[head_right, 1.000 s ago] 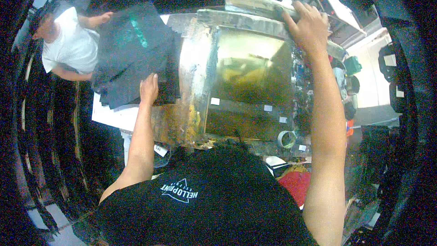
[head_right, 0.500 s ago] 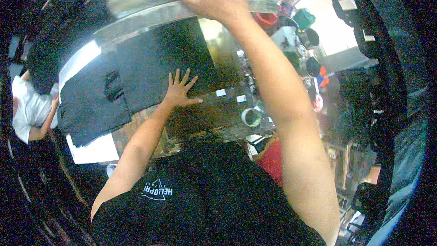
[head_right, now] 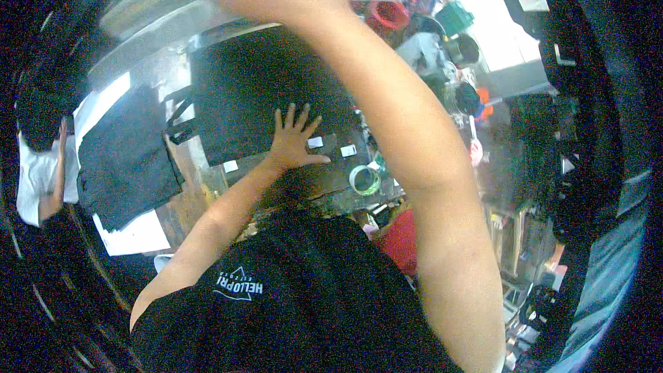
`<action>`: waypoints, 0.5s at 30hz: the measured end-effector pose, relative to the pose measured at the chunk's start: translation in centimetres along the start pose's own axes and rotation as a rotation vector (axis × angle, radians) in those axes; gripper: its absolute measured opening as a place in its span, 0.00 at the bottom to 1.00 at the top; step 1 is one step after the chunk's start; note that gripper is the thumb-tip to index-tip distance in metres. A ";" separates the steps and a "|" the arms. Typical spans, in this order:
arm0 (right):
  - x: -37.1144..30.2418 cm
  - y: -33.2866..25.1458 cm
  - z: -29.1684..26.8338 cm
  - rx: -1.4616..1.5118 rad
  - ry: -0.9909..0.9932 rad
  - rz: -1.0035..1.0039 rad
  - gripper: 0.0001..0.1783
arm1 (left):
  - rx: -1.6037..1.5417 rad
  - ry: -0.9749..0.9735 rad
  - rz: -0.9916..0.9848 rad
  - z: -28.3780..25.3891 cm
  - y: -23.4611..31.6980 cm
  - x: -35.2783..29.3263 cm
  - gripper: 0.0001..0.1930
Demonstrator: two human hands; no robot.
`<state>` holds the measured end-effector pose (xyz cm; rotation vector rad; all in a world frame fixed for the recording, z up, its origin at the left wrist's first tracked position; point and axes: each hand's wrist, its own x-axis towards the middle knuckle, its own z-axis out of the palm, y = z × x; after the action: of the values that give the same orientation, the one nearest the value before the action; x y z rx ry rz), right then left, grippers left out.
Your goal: The person performs screen printing on black tote bags by using a squeegee to press green ink through a stencil frame, lifting the frame between bags, and handing the printed items to an assistant.
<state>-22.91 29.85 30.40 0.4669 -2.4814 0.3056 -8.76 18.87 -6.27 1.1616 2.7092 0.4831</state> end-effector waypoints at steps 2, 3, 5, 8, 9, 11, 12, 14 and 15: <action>0.1 -0.4 0.3 -0.150 0.007 -0.017 0.39 | -0.039 0.067 0.030 0.6 0.2 -0.6 0.63; -0.5 1.2 1.6 -0.171 0.145 -0.128 0.32 | -0.051 0.085 0.042 0.5 0.1 -0.3 0.63; -0.5 1.1 1.4 -0.221 0.025 -0.024 0.32 | -0.048 0.065 -0.057 -1.7 0.5 -0.5 0.64; -1.2 1.0 0.7 -0.214 -0.016 0.020 0.31 | -0.662 0.076 -0.275 -9.7 0.1 -1.7 0.55; -1.6 0.6 0.7 -0.204 -0.009 0.024 0.31 | -0.890 0.181 -0.277 -12.8 -0.5 -3.0 0.51; -2.8 -0.7 1.1 -0.202 -0.003 0.017 0.29 | -1.397 0.542 -0.135 -15.8 -2.7 -5.7 0.42; -4.0 -1.7 1.3 -0.200 -0.026 0.004 0.29 | -1.550 0.729 0.073 -17.3 -4.0 -7.0 0.44; -7.4 -2.8 1.4 -0.194 -0.091 0.043 0.30 | -1.914 0.859 0.243 -22.6 -4.1 -10.5 0.50; -9.4 -3.4 1.5 -0.240 -0.123 0.014 0.31 | -2.052 0.764 0.138 -23.1 -3.8 -12.2 0.52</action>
<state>-15.11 28.69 24.03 0.3771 -2.5985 -0.0179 -9.06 2.26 14.19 0.3420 0.8453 2.8623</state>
